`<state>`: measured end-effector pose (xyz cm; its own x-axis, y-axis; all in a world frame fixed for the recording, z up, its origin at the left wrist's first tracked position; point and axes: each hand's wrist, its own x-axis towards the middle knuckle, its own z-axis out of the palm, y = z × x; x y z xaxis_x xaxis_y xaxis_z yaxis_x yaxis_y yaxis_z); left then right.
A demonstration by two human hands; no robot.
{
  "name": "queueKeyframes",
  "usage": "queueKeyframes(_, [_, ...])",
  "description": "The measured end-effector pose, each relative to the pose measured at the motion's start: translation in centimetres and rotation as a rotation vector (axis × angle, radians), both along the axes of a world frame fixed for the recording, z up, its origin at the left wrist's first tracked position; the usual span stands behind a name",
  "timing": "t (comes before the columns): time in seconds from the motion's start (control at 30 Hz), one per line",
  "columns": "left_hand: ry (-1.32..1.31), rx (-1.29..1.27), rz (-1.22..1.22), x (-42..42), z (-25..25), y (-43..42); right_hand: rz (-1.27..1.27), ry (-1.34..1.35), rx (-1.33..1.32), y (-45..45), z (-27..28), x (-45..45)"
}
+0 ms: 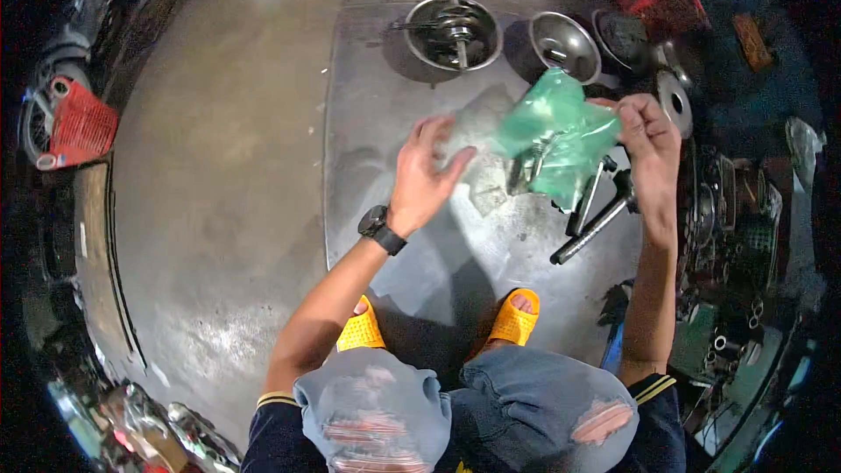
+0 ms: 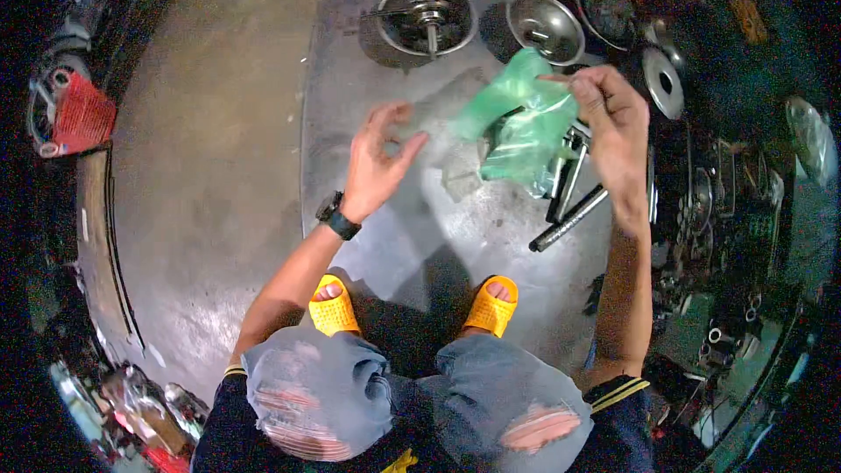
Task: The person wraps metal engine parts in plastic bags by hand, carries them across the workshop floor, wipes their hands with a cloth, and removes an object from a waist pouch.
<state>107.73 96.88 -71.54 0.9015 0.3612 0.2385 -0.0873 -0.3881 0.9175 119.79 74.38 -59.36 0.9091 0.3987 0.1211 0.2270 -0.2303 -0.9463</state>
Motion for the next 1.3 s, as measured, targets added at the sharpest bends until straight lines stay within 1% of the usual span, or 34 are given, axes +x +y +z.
queueKeyframes(0.07, [-0.218, 0.127, 0.084, 0.4, 1.9, 0.2, 0.093, -0.012, -0.148, 1.1, -0.6, -0.3])
queueKeyframes(0.13, [-0.289, 0.222, 0.083, 0.8, 4.5, 0.4, 0.19, 0.06, -0.016, 3.4, -0.8, -1.6])
queueKeyframes(0.2, [-0.277, 0.333, -0.02, 1.0, 5.1, 1.3, 0.316, 0.047, -0.062, 4.7, -1.3, -2.0])
queueKeyframes(0.27, [-0.181, 0.452, -0.229, 1.2, 4.9, 2.7, 0.346, 0.059, -0.094, 5.7, -0.6, -2.4])
queueKeyframes(0.3, [-0.153, 0.405, -0.254, 1.3, 4.8, 3.4, 0.335, 0.083, -0.122, 5.8, -0.2, -2.1])
queueKeyframes(0.37, [0.046, 0.155, -0.342, 0.6, 6.6, 4.8, 0.341, 0.11, -0.162, 5.1, 0.0, -0.6])
queueKeyframes(0.4, [0.147, 0.028, -0.388, 0.4, 7.5, 5.2, 0.347, 0.199, -0.092, 4.5, -0.7, 0.6])
queueKeyframes(0.43, [0.128, -0.117, -0.366, 0.2, 7.9, 5.1, 0.354, 0.291, -0.022, 4.1, -1.9, 1.7])
queueKeyframes(0.47, [0.158, -0.156, -0.35, 0.2, 7.9, 5.0, 0.363, 0.383, 0.05, 3.9, -3.2, 2.6])
queueKeyframes(0.5, [0.188, -0.193, -0.333, 0.3, 7.9, 5.0, 0.403, 0.624, 0.326, 4.7, -3.7, 2.7])
queueKeyframes(0.53, [0.213, -0.227, -0.314, 0.5, 7.9, 5.0, 0.219, 0.661, 0.43, 6.0, -4.8, 1.6])
queueKeyframes(0.57, [0.219, -0.289, -0.247, 0.7, 7.5, 4.9, 0.111, 0.746, 0.478, 7.2, -6.2, 0.5])
queueKeyframes(0.6, [0.193, -0.148, -0.128, 1.0, 7.1, 5.0, 0.157, 0.645, 0.074, 5.5, -10.6, 0.8])
queueKeyframes(0.63, [0.17, -0.008, -0.01, 1.1, 6.7, 5.1, 0.081, 0.663, -0.046, 7.9, -11.4, -1.0])
queueKeyframes(0.67, [0.151, 0.133, 0.107, 1.2, 6.0, 5.4, 0.146, 0.65, -0.192, 8.0, -14.7, -2.0])
queueKeyframes(0.7, [0.063, 0.348, 0.19, 1.2, 4.8, 6.1, 0.292, 0.693, -0.199, 7.0, -18.0, -3.4])
queueKeyframes(0.73, [0.1, 0.309, 0.212, 0.8, 4.5, 6.7, 0.427, 0.79, -0.109, 6.4, -19.8, -4.5])
queueKeyframes(0.77, [0.134, 0.275, 0.234, 0.6, 4.4, 7.4, 0.525, 0.903, 0.065, 6.2, -19.6, -5.4])
queueKeyframes(0.8, [0.168, 0.243, 0.255, 0.3, 4.4, 8.1, 0.564, 1.156, 0.503, 6.8, -15.7, -6.2])
queueKeyframes(0.87, [0.171, 0.233, 0.296, -0.2, 3.6, 9.2, 0.299, 1.348, 0.809, 7.2, -13.7, -6.4])
queueKeyframes(0.9, [0.175, 0.229, 0.308, -0.3, 3.5, 9.5, 0.319, 1.209, 0.676, 7.6, -13.2, -6.2])
queueKeyframes(1.0, [0.196, 0.253, 0.339, -0.2, 3.2, 9.2, 0.351, 1.262, 0.79, 7.7, -13.2, -6.6])
queueKeyframes(1.03, [0.23, 0.255, 0.346, -0.3, 3.7, 8.9, 0.444, 1.207, 0.797, 7.4, -13.4, -6.3])
queueKeyframes(1.07, [0.27, 0.256, 0.355, -0.5, 3.8, 8.7, 0.48, 1.141, 0.772, 7.1, -14.2, -5.7])
queueKeyframes(1.13, [0.221, 0.262, 0.36, -0.8, 3.2, 8.8, 0.551, 1.004, 0.716, 6.8, -15.9, -4.2])
queueKeyframes(1.17, [0.189, 0.264, 0.363, -0.7, 2.9, 8.9, 0.373, 0.995, 0.523, 6.9, -16.4, -3.9])
queueKeyframes(1.27, [0.137, 0.296, 0.364, -0.6, 1.8, 9.1, 0.412, 0.637, 0.084, 8.1, -14.2, -4.7])
queueKeyframes(1.3, [0.174, 0.28, 0.357, -0.6, 2.1, 8.9, 0.343, 0.8, 0.24, 8.8, -15.1, -5.2])
